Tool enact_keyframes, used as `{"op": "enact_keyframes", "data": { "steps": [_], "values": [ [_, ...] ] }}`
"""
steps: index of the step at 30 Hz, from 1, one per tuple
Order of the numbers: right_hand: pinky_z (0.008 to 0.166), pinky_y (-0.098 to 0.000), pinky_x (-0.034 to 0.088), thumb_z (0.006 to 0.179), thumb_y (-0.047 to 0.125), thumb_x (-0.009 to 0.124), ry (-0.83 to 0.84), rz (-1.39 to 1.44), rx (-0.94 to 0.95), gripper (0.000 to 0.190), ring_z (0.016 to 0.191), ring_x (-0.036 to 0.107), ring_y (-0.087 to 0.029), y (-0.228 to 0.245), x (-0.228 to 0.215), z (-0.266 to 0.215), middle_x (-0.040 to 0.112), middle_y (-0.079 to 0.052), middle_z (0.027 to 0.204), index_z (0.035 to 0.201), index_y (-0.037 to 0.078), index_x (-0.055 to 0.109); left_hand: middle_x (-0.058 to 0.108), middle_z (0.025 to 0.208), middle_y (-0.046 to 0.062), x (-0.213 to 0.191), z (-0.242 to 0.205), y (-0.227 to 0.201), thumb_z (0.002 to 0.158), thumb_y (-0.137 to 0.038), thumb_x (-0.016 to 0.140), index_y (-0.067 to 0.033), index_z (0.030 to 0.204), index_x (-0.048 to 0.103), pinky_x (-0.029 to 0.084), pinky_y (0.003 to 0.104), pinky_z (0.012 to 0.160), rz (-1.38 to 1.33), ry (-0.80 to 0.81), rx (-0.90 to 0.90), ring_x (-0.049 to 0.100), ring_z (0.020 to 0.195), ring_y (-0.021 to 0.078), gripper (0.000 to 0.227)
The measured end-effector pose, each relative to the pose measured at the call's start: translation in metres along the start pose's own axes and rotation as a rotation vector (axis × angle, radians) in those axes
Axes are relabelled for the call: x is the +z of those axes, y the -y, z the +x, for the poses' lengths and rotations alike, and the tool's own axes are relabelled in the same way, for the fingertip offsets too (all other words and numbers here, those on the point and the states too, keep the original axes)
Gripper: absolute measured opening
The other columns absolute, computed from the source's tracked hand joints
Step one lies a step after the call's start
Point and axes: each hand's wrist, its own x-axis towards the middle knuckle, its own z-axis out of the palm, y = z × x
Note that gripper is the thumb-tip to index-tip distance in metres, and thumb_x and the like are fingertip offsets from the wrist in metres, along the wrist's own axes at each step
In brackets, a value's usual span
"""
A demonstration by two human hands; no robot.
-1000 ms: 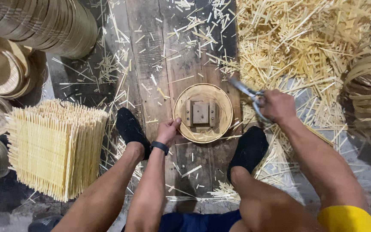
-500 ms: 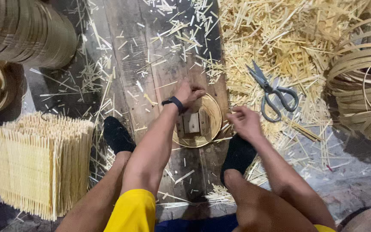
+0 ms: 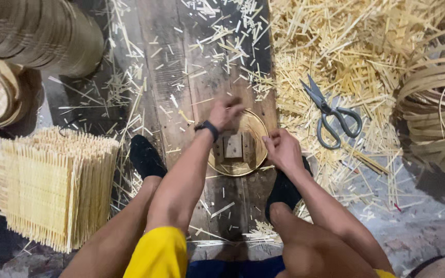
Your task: The person trims excess bamboo strips from a woven mat using shears, places a circular bamboo frame on the mat, and folds the edges of the mat over the frame to secure it.
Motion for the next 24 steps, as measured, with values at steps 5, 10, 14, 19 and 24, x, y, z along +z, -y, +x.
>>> {"op": "enact_keyframes", "data": {
  "steps": [5, 10, 14, 19, 24],
  "values": [
    [0.099, -0.0461, 0.054, 0.081, 0.063, 0.073, 0.357, 0.034, -0.016, 0.101, 0.113, 0.069, -0.034, 0.034, -0.001, -0.03, 0.065, -0.024, 0.123, 0.147, -0.002, 0.034, 0.074, 0.087, 0.021, -0.062, -0.087, 0.019, 0.101, -0.056, 0.056, -0.0014, 0.096, 0.075, 0.054, 0.041, 0.078, 0.439, -0.249, -0.409, 0.068, 0.083, 0.0274, 0.059],
    [0.106, -0.0493, 0.046, 0.065, 0.067, 0.083, 0.376, 0.059, -0.141, 0.13, 0.129, 0.053, -0.037, 0.058, 0.002, -0.034, 0.044, -0.028, 0.145, 0.156, 0.003, 0.016, 0.059, 0.077, 0.006, -0.04, -0.136, -0.044, 0.106, -0.057, 0.057, -0.0007, 0.093, 0.069, 0.047, 0.036, 0.067, -0.091, -0.423, -0.258, 0.052, 0.075, 0.0197, 0.059],
    [0.105, -0.0456, 0.048, 0.056, 0.052, 0.096, 0.0, 0.2, -0.314, 0.126, 0.124, 0.059, -0.036, 0.075, -0.006, -0.04, 0.055, -0.028, 0.136, 0.143, -0.007, 0.027, 0.066, 0.085, 0.008, -0.009, -0.157, -0.125, 0.105, -0.059, 0.043, -0.004, 0.112, 0.064, 0.053, 0.034, 0.065, 0.053, -0.473, -0.028, 0.064, 0.076, 0.0205, 0.059],
    [0.102, -0.0402, 0.053, 0.058, 0.042, 0.093, -0.074, 0.192, -0.267, 0.106, 0.117, 0.067, -0.031, 0.072, -0.01, -0.047, 0.064, -0.022, 0.128, 0.138, -0.003, 0.041, 0.073, 0.092, 0.011, -0.004, -0.159, -0.159, 0.107, -0.06, 0.041, -0.0029, 0.12, 0.071, 0.057, 0.036, 0.072, 0.097, -0.536, 0.139, 0.072, 0.086, 0.0243, 0.066],
    [0.097, -0.038, 0.058, 0.059, 0.041, 0.091, 0.123, 0.406, -0.227, 0.098, 0.109, 0.069, -0.028, 0.049, -0.024, -0.036, 0.065, -0.019, 0.12, 0.135, 0.0, 0.045, 0.06, 0.085, 0.028, -0.029, -0.14, -0.097, 0.11, -0.056, 0.04, -0.0057, 0.108, 0.081, 0.045, 0.056, 0.06, 0.147, -0.487, -0.417, 0.062, 0.072, 0.048, 0.065]
  ]
}}
